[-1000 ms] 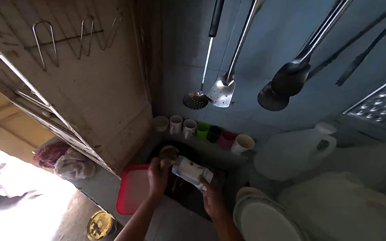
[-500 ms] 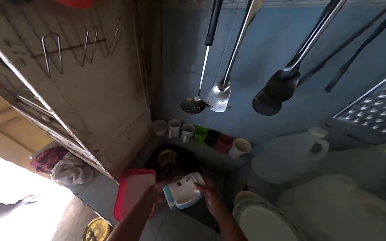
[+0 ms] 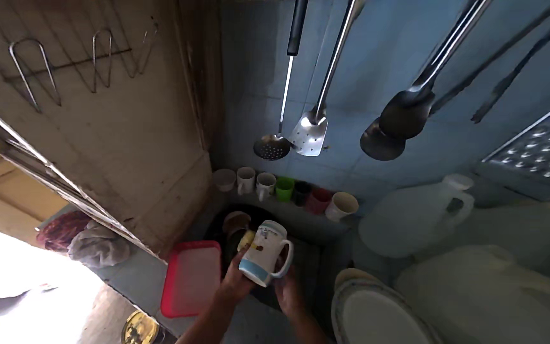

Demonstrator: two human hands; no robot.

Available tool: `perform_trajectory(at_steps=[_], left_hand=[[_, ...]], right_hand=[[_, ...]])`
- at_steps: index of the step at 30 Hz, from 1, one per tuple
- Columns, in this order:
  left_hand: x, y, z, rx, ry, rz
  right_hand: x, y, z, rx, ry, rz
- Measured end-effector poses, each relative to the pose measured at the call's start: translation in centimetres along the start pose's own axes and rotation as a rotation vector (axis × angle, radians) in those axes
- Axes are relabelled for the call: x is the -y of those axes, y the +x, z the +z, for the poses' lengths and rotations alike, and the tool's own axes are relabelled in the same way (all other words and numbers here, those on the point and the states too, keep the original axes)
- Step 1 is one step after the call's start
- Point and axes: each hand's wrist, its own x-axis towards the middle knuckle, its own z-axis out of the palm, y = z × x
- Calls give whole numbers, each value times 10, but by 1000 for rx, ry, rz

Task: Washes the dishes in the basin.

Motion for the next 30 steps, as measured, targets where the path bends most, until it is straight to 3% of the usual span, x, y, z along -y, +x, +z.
perform_trajectory(at_steps=[3, 6, 8, 10, 12, 15, 17, 20, 22, 26, 28, 30], left_hand=[[0, -2, 2, 31, 214, 36], [1, -2, 13, -86, 723, 193], [-4, -3, 20, -97, 1146, 264], [-5, -9, 32, -51, 1325, 294], [-1, -15, 44, -10, 1389, 453], [-4, -6, 52, 107, 1514, 823], [-20, -6, 73, 153, 1833, 740], [-44, -8, 115, 187, 2237, 300], [-52, -1, 116, 184, 2043, 228], [-38, 14, 71, -69, 845, 197], [-25, 19, 51, -105, 599, 166], [-17, 17, 43, -116, 525, 122]], right_hand=[[14, 2, -1, 0, 98, 170], [23, -1, -5, 2, 80, 297], [21, -2, -8, -20, 10, 309], [14, -2, -11, -17, -54, 263], [11, -4, -11, -8, -109, 233], [10, -7, -10, 20, -207, 179], [14, -9, -6, 22, -305, 126], [7, -5, -9, 64, -366, 47], [14, -6, -5, 86, -248, 113], [30, -13, -10, 298, 196, 317], [13, -7, -19, 435, 476, 346], [16, -15, -11, 397, 602, 369]])
